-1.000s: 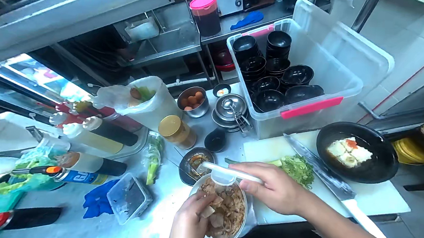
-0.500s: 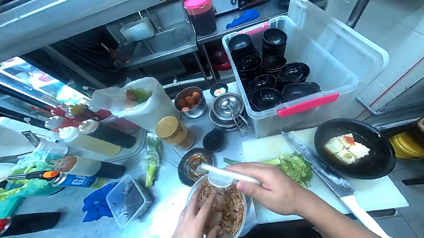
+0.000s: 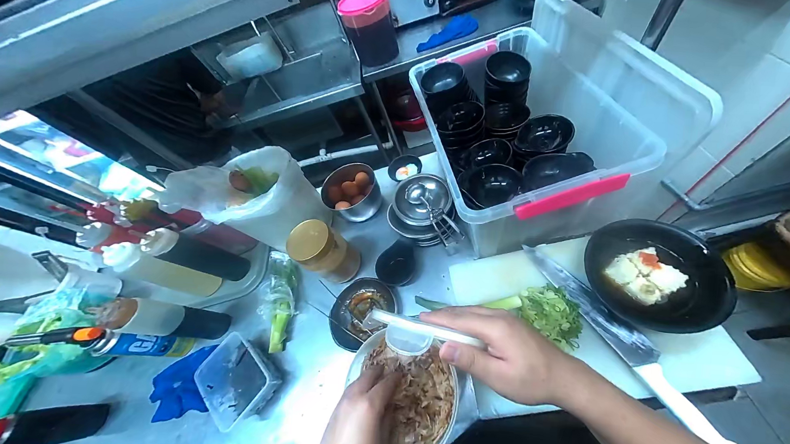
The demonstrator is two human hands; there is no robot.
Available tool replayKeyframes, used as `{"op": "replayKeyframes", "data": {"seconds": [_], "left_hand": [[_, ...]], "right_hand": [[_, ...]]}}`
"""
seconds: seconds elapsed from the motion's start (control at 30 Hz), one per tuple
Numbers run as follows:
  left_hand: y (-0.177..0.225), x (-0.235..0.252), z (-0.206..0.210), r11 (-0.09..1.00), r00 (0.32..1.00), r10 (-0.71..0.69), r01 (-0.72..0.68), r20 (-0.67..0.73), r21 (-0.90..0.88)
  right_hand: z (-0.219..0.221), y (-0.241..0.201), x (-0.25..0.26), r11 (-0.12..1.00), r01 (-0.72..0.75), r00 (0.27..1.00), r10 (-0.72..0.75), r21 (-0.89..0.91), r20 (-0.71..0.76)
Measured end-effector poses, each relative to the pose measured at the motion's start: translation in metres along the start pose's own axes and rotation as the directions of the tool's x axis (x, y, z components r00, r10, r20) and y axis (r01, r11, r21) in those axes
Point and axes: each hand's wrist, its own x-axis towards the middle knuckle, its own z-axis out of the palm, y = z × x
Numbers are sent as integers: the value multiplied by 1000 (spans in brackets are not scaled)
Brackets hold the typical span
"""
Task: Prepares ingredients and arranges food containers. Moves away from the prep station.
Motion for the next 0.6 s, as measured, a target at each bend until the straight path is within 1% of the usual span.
{"op": "replayKeyframes", "data": {"seconds": [0.1, 0.23, 0.37, 0.43, 0.53, 0.6], "left_hand": [[-5, 0, -9, 997, 998, 6, -11, -59, -75], [-8, -1, -29, 979, 994, -7, -15, -105, -205], [-9, -3, -38, 948, 990, -6, -40, -143, -317], [-9, -1, -35, 943, 988, -8, -44, -156, -331], [-15, 1, -15, 968, 989, -29, -7, -142, -253], [-17, 3, -13, 964, 989, -42, 1, -145, -267]], "right_hand": [[0, 1, 0, 1000, -9, 1000, 9, 11, 5], [-1, 1, 1, 1000, -27, 1000, 27, 8, 12], [-1, 1, 1, 1000, -25, 1000, 25, 5, 7], [-1, 1, 1, 1000, -30, 1000, 30, -1, 8], [0, 2, 1, 999, -49, 999, 49, -2, -3], [-1, 3, 0, 999, -37, 999, 38, 13, -34]]}}
